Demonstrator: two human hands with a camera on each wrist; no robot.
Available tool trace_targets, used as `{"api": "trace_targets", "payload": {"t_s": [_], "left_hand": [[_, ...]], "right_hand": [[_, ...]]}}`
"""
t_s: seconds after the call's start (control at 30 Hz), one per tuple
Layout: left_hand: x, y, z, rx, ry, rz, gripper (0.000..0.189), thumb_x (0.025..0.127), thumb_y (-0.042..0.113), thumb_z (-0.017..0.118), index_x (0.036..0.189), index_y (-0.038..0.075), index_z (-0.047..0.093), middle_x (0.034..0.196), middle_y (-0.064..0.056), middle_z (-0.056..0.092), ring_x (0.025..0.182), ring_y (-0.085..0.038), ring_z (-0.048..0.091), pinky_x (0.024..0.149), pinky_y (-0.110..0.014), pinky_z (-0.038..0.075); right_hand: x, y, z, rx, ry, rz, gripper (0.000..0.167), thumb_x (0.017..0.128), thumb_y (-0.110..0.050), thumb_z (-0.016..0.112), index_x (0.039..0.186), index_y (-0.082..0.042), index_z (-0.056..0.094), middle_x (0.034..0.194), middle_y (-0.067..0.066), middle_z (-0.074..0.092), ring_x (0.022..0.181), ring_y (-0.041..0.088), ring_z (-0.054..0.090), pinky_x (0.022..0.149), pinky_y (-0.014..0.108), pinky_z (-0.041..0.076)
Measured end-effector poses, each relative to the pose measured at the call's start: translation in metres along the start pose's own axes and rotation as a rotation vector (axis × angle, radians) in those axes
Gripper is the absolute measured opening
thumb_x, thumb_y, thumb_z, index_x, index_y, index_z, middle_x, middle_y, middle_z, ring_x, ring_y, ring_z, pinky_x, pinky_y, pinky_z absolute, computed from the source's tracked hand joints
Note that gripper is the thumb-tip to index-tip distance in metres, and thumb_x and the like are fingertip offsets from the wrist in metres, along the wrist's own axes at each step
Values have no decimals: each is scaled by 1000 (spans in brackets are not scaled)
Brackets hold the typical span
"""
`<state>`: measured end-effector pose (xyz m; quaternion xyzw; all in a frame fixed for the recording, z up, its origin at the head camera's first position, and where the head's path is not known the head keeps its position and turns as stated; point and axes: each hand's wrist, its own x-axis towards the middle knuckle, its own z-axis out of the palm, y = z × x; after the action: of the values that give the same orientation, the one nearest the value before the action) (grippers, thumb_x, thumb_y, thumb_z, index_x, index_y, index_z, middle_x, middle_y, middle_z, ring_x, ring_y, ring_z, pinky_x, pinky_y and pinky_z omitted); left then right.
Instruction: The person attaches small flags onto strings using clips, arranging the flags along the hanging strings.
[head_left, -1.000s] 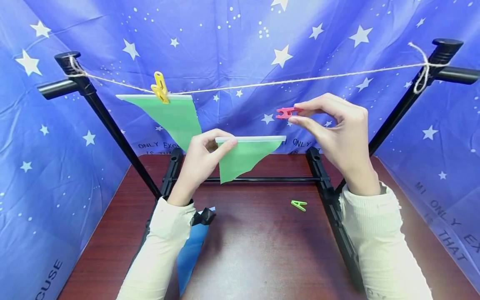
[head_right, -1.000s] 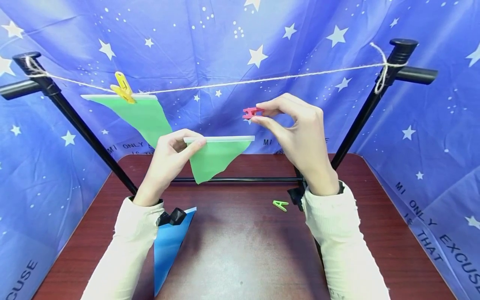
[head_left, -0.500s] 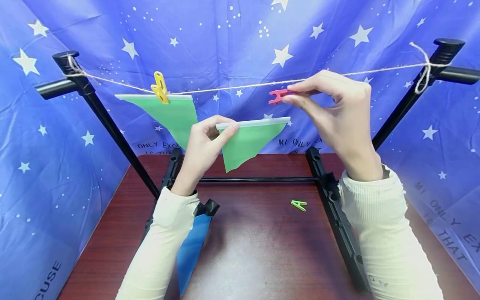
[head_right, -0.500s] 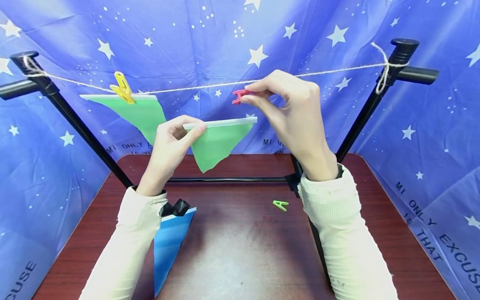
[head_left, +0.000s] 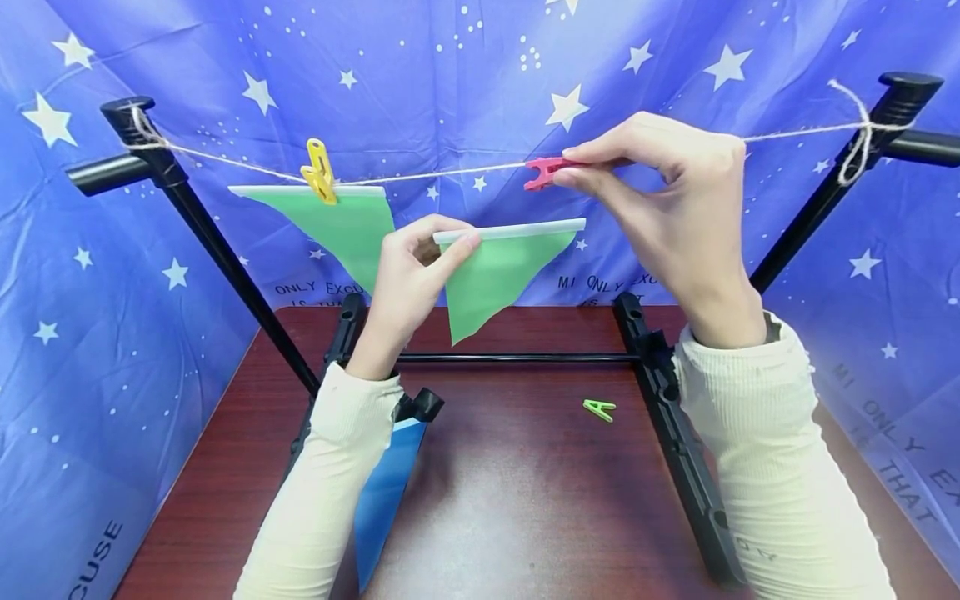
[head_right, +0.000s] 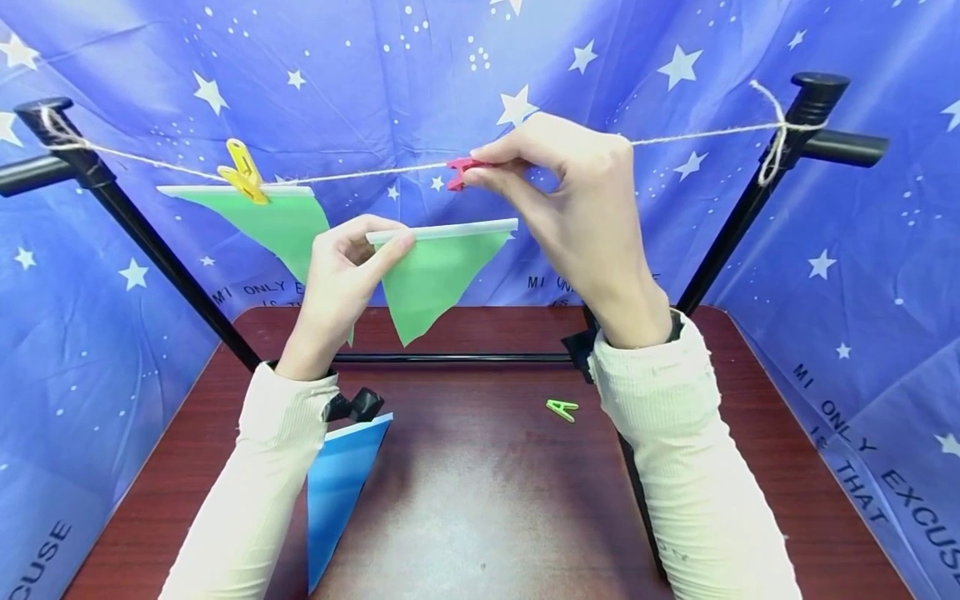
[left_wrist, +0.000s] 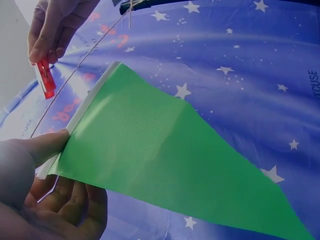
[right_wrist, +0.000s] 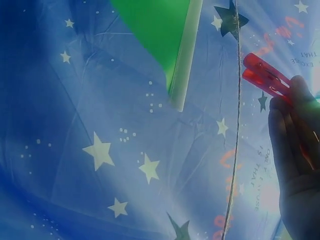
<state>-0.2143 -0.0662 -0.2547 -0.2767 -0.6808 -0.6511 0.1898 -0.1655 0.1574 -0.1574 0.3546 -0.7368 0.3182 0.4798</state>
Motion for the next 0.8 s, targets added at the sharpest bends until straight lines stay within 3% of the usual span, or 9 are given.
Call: {"api": "trace_targets", "payload": {"t_s": [0.2, 0.4, 0.8], "left_hand": [[3, 2, 1, 7, 24, -11, 14, 91, 11, 73, 98, -1, 74, 86, 4, 69, 57, -10, 43, 56, -23, 35], [6, 3, 3, -21, 34, -24, 14, 90, 7, 72, 98, -6, 73, 84, 6, 69, 63, -9, 52, 61, -22, 39], [8, 3, 1, -20, 59, 8, 15, 89, 12, 75, 97, -1, 74, 84, 4, 70, 62, -10, 52, 58, -22, 38]], "right_hand": [[5, -4, 1, 3, -7, -29, 12, 81, -12, 82, 89, -3, 80, 82, 7, 76, 79, -5, 66, 73, 15, 50], [11, -4, 0, -32, -74, -93, 17, 85, -15, 78, 92, 1, 78, 84, 13, 76, 83, -2, 68, 77, 16, 52], [14, 0, 9, -60, -123, -74, 19, 87, -18, 75, 93, -1, 79, 87, 11, 76, 84, -6, 66, 80, 16, 52]]}}
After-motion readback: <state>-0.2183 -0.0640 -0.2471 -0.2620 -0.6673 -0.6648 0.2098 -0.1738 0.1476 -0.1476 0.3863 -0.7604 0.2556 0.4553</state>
